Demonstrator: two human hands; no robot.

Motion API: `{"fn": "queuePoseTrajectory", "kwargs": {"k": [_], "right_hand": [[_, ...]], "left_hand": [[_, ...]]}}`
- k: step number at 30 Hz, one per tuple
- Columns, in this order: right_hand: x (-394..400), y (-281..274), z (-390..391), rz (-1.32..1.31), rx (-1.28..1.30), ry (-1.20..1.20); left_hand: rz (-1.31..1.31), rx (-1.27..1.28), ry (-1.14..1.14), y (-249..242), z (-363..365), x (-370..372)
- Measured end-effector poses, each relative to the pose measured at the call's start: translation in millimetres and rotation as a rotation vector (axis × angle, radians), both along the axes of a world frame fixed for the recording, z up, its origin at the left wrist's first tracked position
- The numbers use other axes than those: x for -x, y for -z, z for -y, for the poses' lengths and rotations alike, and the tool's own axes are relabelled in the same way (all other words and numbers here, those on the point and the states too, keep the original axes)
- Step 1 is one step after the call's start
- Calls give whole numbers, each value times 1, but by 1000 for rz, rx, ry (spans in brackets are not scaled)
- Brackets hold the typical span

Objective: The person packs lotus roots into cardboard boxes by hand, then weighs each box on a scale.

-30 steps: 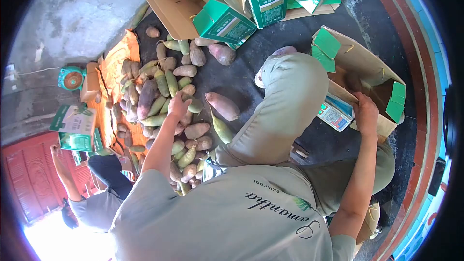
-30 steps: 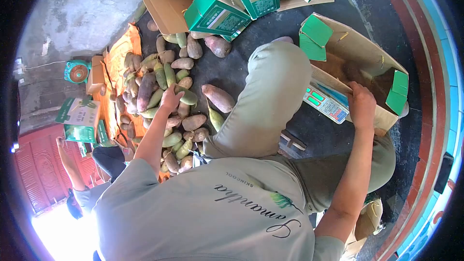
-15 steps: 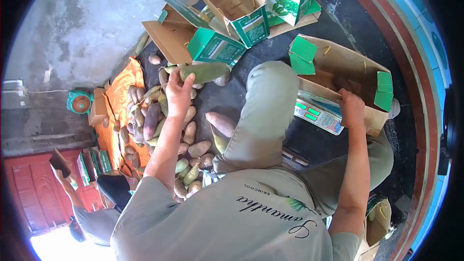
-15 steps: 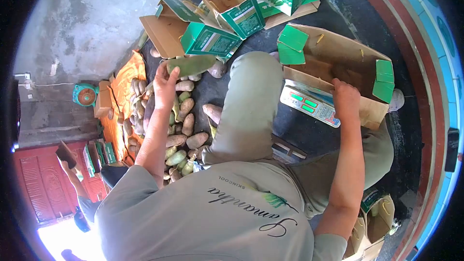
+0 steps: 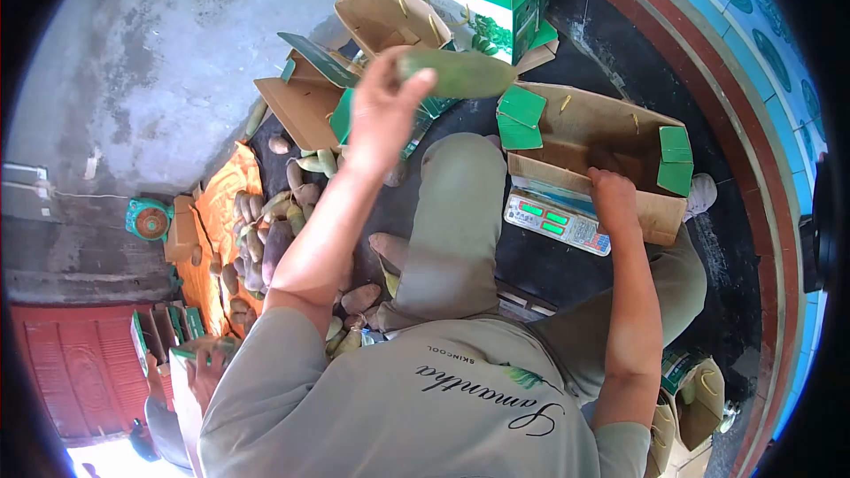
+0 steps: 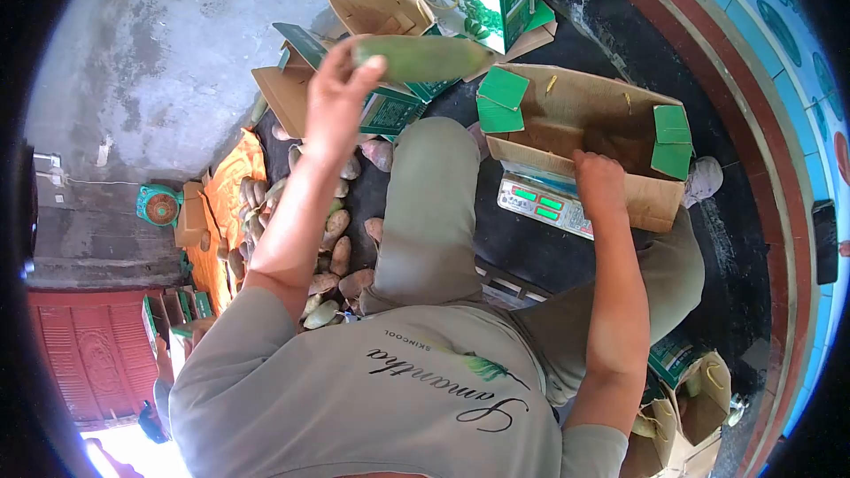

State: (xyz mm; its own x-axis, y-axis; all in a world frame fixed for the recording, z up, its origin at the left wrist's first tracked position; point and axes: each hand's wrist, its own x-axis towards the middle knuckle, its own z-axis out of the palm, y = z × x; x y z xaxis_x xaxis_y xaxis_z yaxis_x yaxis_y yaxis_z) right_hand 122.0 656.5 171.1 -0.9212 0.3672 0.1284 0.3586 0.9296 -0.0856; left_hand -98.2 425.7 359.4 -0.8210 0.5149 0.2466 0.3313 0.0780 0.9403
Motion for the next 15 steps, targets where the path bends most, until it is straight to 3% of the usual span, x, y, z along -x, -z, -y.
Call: {"fn": "queuePoseTrajectory", "kwargs": {"k": [5, 7, 12, 15], "right_hand": [[0, 2, -1, -8, -13, -20], [1, 1, 0, -18, -7, -30], [2, 2, -2, 0, -30, -27], [2, 3, -2, -9, -23, -28]], "left_hand": [[-36, 195, 263, 33, -69, -18], [-161, 342, 266, 46, -98, -23], [-93, 453, 316, 68, -150, -47], [357, 333, 360, 90, -167, -49]]}}
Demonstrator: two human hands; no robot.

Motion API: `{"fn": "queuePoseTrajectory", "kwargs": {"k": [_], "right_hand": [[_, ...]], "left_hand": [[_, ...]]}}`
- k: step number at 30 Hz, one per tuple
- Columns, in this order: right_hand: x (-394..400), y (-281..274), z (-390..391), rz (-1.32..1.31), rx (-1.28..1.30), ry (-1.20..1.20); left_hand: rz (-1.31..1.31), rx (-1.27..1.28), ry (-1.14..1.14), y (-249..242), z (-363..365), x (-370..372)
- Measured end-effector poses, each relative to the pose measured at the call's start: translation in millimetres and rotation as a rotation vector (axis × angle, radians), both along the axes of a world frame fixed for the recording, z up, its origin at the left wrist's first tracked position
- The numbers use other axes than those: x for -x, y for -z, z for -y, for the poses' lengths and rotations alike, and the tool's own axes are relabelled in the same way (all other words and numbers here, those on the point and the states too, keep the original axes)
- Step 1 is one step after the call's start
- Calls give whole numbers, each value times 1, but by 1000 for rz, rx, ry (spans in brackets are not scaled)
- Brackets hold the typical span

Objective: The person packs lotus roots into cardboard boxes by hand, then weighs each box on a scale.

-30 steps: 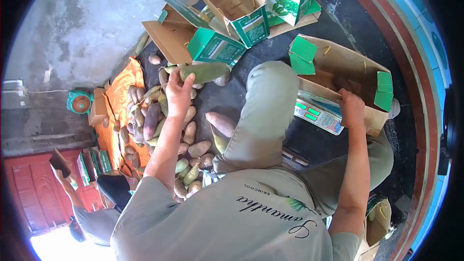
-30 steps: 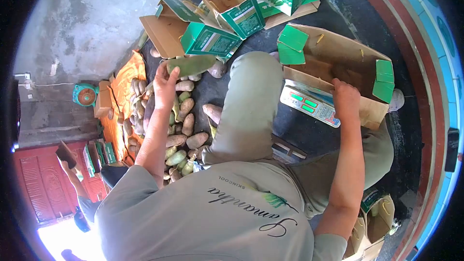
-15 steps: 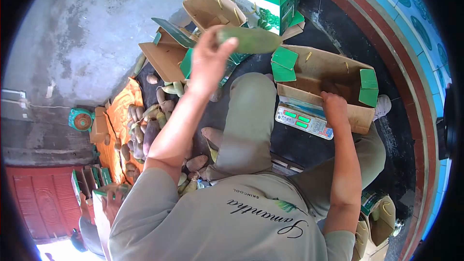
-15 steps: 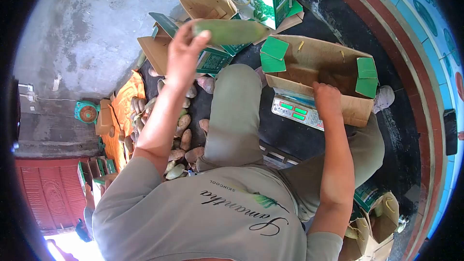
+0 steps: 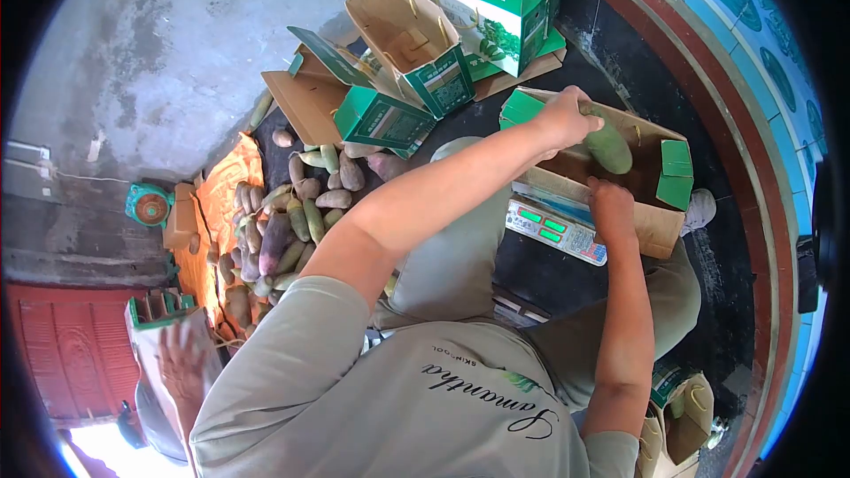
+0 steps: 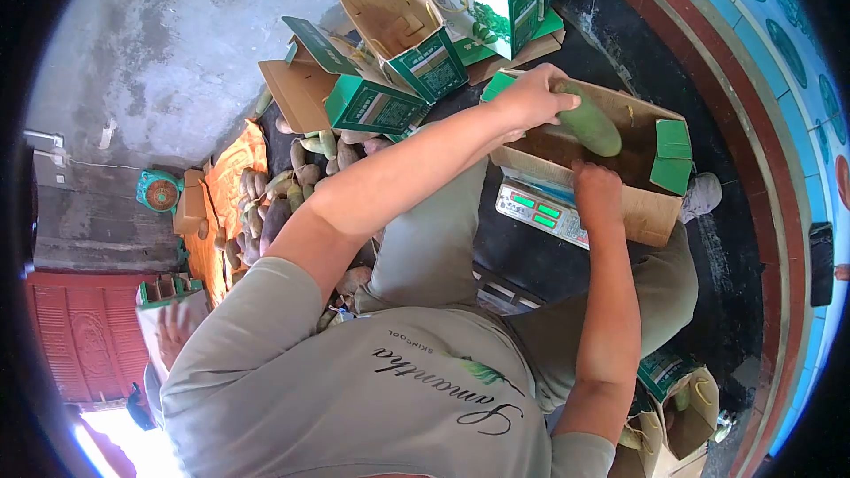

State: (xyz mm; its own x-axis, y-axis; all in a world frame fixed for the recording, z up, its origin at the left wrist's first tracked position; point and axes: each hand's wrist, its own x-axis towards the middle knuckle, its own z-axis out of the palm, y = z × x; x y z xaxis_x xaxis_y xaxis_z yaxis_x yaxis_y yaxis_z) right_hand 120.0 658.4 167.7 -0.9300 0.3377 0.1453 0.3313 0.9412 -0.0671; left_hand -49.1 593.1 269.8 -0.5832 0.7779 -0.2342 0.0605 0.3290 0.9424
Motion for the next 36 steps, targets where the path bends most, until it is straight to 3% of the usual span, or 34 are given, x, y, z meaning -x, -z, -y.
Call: {"fn": "queuePoseTrajectory", "kwargs": {"k": [3, 6, 13, 17, 20, 23, 29, 32, 34, 36], "right_hand": [[1, 3, -2, -5, -1, 6], [2, -5, -1, 46, -9, 29], [2, 1, -2, 11, 51, 25], [3, -12, 3, 9, 98, 25], [3, -6, 0, 12, 123, 45], [4, -11, 1, 1, 134, 41], [4, -10, 0, 34, 151, 48], [3, -12, 0, -39, 165, 5], [3, -11, -1, -1, 152, 17], [4, -11, -1, 15, 152, 16]], "left_hand": [[-303, -62, 34, 10, 8, 6], [-491, -151, 105, -31, 41, 10], [-421, -227, -133, -43, 145, 48], [-512, -13, -334, -3, 209, 71], [-380, 50, -423, 32, 256, 76], [-499, 243, -479, 101, 309, 90], [-104, 491, -541, 200, 397, 76], [34, 748, -499, 207, 424, 56], [-281, 1055, -125, 262, 471, 56], [-640, 1142, 396, 314, 521, 51]]}}
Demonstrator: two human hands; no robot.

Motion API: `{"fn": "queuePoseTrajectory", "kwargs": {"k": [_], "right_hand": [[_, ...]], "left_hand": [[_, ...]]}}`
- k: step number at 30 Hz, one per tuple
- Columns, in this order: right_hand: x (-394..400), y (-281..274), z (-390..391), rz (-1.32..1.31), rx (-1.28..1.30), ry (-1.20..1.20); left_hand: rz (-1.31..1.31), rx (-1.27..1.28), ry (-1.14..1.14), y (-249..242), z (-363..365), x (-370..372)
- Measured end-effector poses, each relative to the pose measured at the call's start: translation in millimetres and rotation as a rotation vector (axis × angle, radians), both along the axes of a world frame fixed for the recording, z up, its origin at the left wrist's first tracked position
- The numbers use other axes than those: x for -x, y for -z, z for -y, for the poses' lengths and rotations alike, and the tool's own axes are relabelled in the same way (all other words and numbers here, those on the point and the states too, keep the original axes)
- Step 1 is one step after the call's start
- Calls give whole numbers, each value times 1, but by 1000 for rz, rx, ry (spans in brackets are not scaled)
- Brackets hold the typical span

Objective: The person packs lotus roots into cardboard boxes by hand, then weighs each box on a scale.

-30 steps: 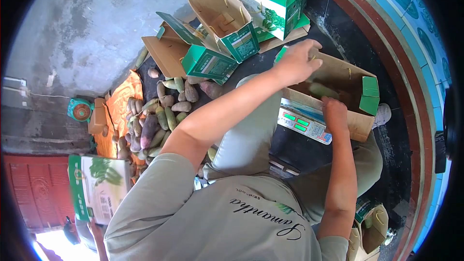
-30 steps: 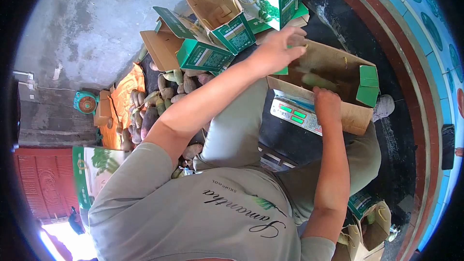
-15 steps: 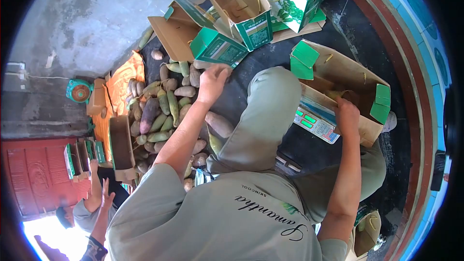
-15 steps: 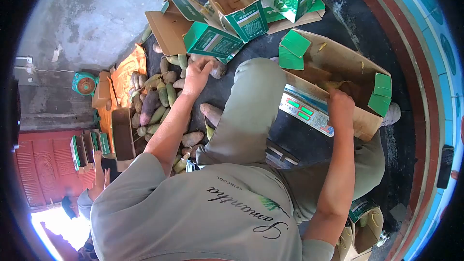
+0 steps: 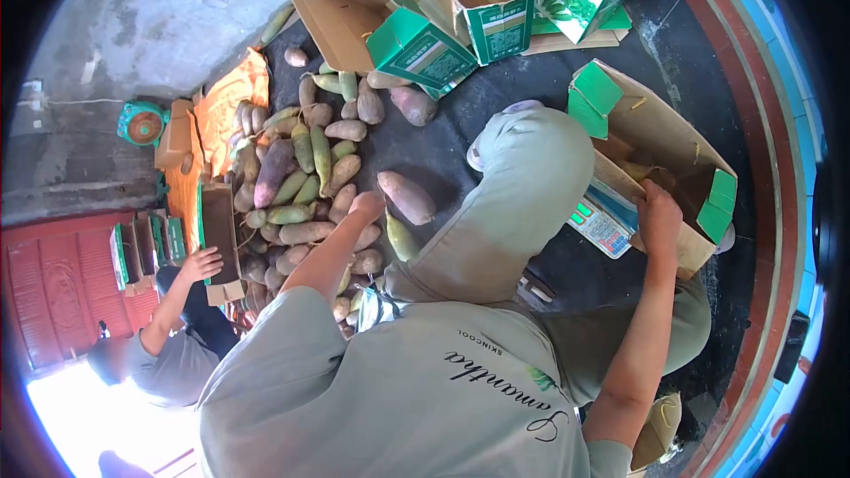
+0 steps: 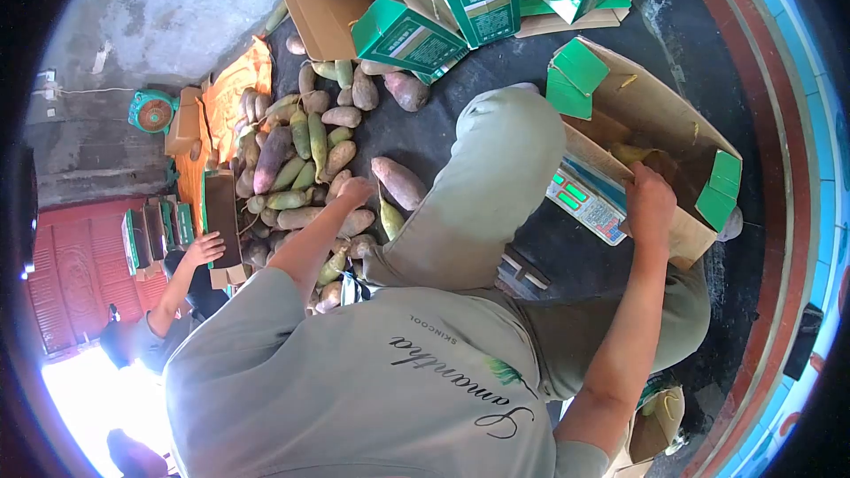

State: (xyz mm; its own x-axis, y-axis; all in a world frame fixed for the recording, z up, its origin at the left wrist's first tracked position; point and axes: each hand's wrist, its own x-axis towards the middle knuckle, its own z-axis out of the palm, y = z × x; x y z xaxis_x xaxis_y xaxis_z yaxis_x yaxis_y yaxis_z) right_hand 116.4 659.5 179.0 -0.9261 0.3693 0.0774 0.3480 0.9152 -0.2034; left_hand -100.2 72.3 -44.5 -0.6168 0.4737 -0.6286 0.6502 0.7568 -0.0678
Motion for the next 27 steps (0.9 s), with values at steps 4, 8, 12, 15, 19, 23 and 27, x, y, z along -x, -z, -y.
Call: {"fn": "queuePoseTrajectory", "kwargs": {"k": [4, 8, 12, 15, 19, 23, 27], "right_hand": [[0, -3, 1, -10, 20, -17], [1, -7, 4, -17, 30, -18], [0, -8, 4, 35, 37, 2], [0, -8, 2, 90, 46, 22], [0, -8, 4, 37, 71, 25], [0, -8, 5, 15, 54, 34], [0, -9, 8, 54, 37, 69]], "left_hand": [[141, 66, -294, -73, -22, -32], [243, 234, -219, -3, 30, -37], [178, 194, -634, 11, 51, -47], [223, 151, -853, -72, 8, -55], [103, 223, -886, -66, 25, -69], [197, 423, -848, -52, 42, -78], [365, 454, -725, -43, 55, -100]]}}
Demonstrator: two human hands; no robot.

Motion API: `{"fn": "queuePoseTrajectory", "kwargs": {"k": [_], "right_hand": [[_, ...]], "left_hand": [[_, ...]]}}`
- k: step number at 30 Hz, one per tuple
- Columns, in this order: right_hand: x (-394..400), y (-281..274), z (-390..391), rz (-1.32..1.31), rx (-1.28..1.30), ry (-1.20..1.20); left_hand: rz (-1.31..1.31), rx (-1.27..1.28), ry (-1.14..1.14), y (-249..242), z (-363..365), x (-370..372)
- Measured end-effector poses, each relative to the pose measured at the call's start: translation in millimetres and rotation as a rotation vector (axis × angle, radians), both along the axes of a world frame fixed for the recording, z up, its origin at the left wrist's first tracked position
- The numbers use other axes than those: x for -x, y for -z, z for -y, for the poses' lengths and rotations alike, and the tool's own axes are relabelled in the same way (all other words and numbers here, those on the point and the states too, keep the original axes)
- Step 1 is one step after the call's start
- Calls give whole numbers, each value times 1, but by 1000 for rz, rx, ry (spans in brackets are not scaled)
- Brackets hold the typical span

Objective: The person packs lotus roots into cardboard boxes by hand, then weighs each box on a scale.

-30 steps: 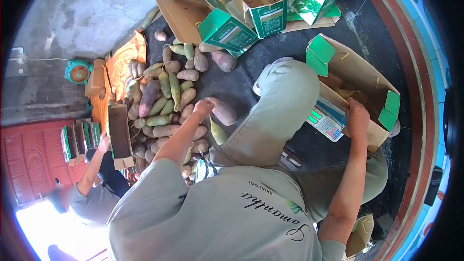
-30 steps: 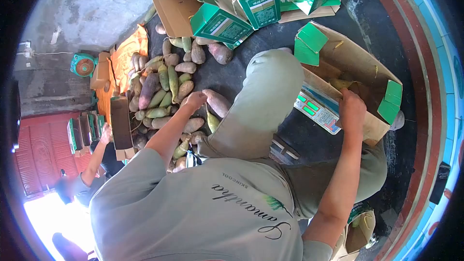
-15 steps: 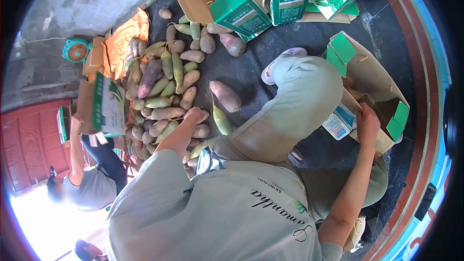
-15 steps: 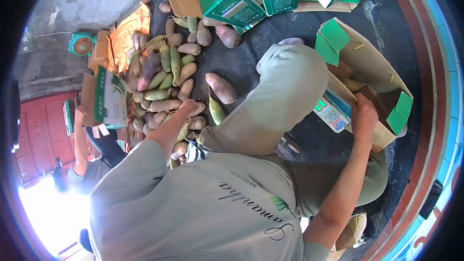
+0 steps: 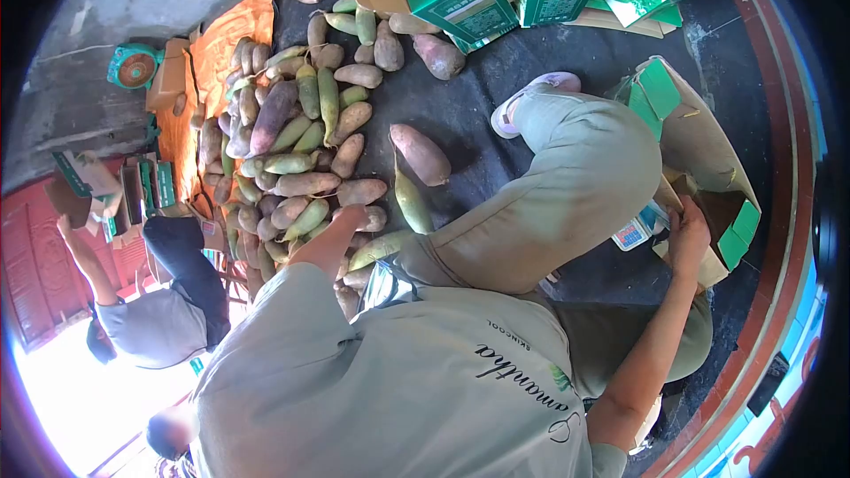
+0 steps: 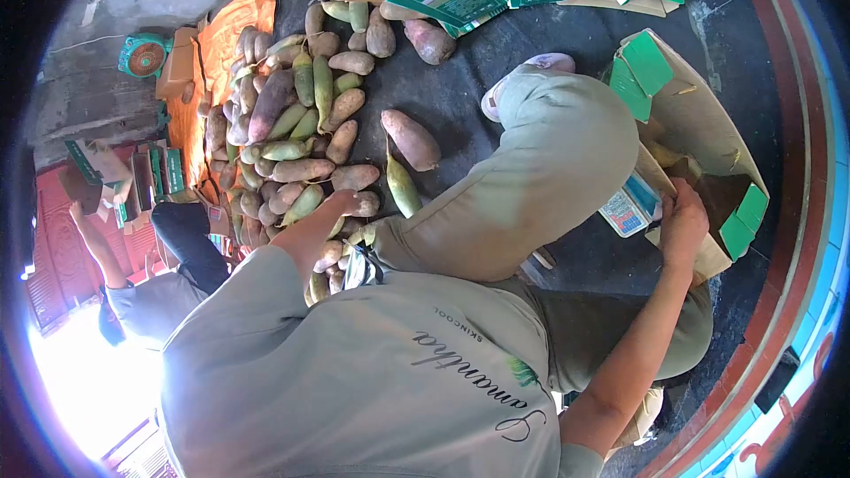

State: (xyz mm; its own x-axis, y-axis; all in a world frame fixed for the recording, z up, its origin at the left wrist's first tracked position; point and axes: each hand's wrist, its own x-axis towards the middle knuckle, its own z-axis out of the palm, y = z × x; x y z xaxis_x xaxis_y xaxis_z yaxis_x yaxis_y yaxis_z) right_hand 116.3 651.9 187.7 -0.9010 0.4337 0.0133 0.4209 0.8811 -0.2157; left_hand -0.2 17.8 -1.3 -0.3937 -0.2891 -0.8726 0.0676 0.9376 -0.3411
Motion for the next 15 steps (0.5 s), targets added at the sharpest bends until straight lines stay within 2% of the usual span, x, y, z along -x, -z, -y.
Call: {"fn": "queuePoseTrajectory", "kwargs": {"k": [3, 4, 6, 7, 8, 10, 15], "right_hand": [[-2, 4, -3, 6, -9, -15], [-3, 4, -5, 15, 1, -21], [-4, 5, -6, 27, 1, -29], [-4, 4, -5, 31, -10, -32], [-4, 4, -5, 33, -21, -36], [-7, 10, -9, 9, -30, -41], [-3, 4, -2, 42, -30, -19]], "left_hand": [[24, -89, 124, 35, 19, -20], [44, -45, 137, 60, 33, -26], [61, -123, 231, 124, 77, -28], [9, -84, 122, 77, 44, -18], [-51, -47, 15, 5, -6, -3], [-219, -22, 38, -16, -15, 8], [-459, 97, 206, -15, 13, 33]]}}
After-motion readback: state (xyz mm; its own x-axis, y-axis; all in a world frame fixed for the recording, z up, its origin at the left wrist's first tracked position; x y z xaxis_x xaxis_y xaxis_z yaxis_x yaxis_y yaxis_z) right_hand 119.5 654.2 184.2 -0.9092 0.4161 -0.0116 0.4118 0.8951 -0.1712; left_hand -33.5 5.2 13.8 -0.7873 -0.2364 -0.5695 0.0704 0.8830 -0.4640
